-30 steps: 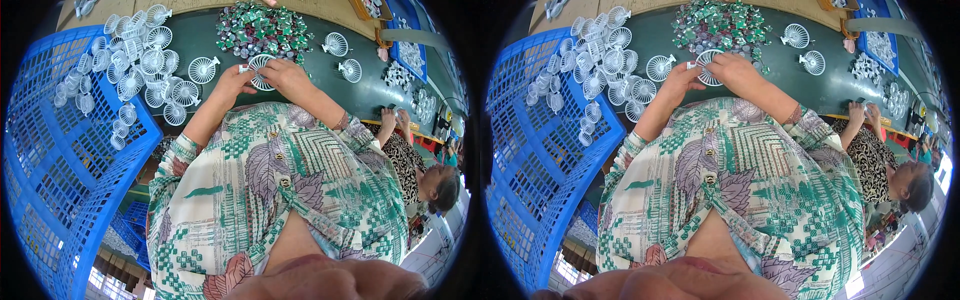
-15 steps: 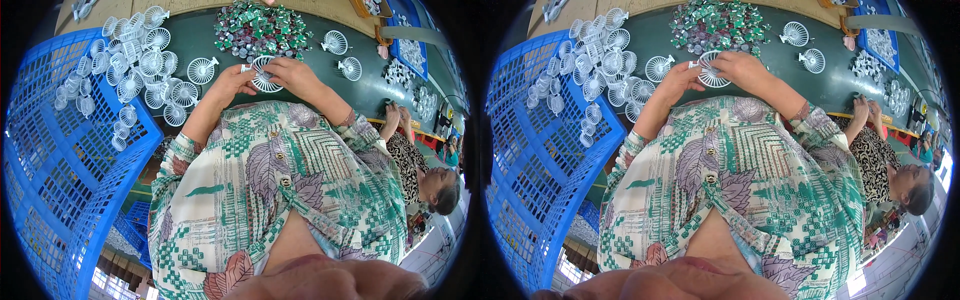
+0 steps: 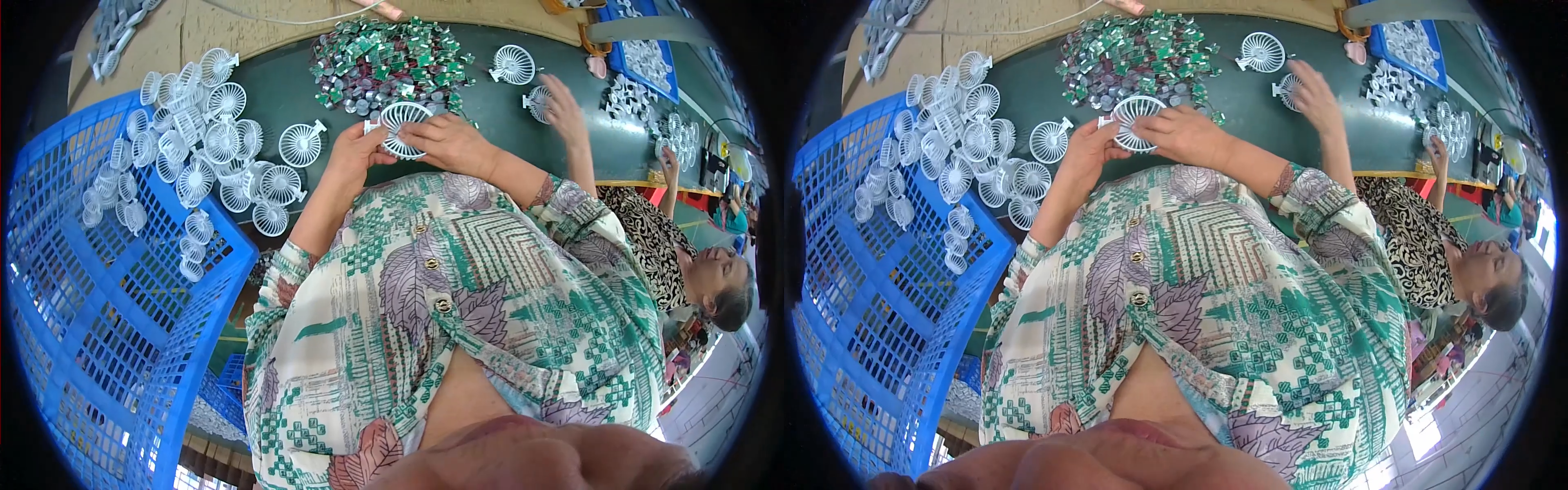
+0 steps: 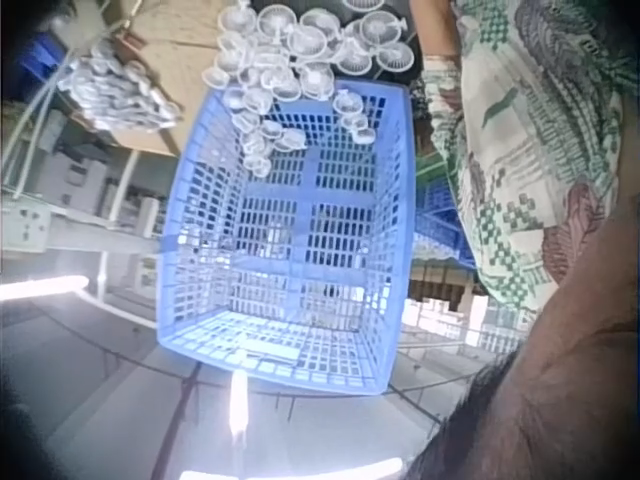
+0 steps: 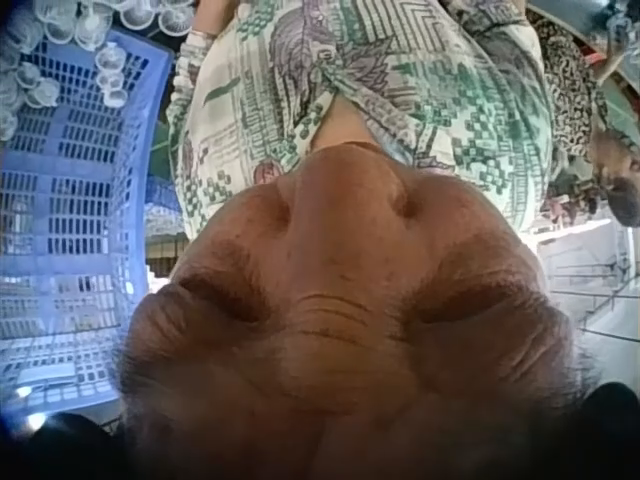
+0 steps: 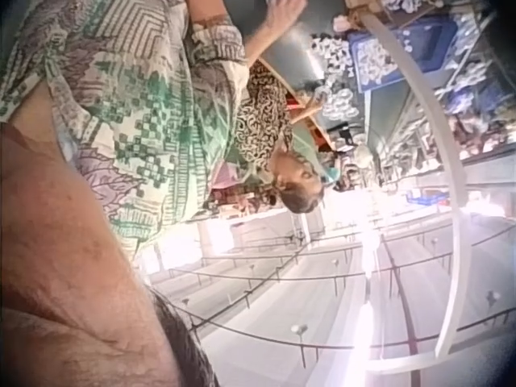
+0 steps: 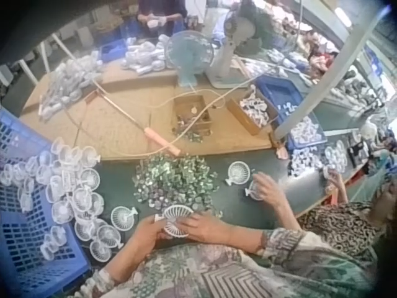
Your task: The person assembles small fan parts by taking electronic motor components and fitting them into plastic fan grilles by hand.
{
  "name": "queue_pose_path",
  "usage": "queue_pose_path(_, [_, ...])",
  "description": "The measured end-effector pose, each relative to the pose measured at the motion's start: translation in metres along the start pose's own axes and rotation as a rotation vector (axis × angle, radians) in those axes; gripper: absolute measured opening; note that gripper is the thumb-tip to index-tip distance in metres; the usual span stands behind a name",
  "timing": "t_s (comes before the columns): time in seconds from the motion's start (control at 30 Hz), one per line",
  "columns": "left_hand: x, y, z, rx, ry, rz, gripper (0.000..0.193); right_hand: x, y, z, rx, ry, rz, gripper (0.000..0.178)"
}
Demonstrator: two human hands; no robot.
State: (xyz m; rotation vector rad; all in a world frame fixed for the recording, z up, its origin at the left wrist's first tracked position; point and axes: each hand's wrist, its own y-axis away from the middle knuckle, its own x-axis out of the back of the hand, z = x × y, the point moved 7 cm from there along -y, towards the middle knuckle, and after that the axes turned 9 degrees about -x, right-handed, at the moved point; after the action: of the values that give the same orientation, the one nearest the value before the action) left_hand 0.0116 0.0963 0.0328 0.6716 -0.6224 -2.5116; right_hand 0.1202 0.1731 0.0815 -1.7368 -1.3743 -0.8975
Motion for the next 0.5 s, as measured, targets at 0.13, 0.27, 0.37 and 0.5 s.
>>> queue_pose_path(0.13, [0.004, -0.003, 0.0, 0.009, 0.045, -0.08, 0.029, 0.007, 0.002, 0.006, -0.05, -0.017, 0.082, 0.051])
queue_pose_path(0.27, [0.053, -0.006, 0.024, -0.263, -0.45, 0.139, 0.039, 0.031, 0.023, 0.055, -0.307, 0.003, 0.347, 0.048])
queue_pose_path(0.37, [0.09, 0.003, 0.049, -0.585, -1.411, 0.346, 0.04, 0.046, 0.055, 0.129, -0.632, 0.124, 0.468, 0.039])
queue_pose_path(0.5, [0.113, -0.014, 0.037, -0.511, -1.814, 0.399, 0.043, 0.047, 0.083, 0.204, -0.932, 0.384, 0.351, 0.037])
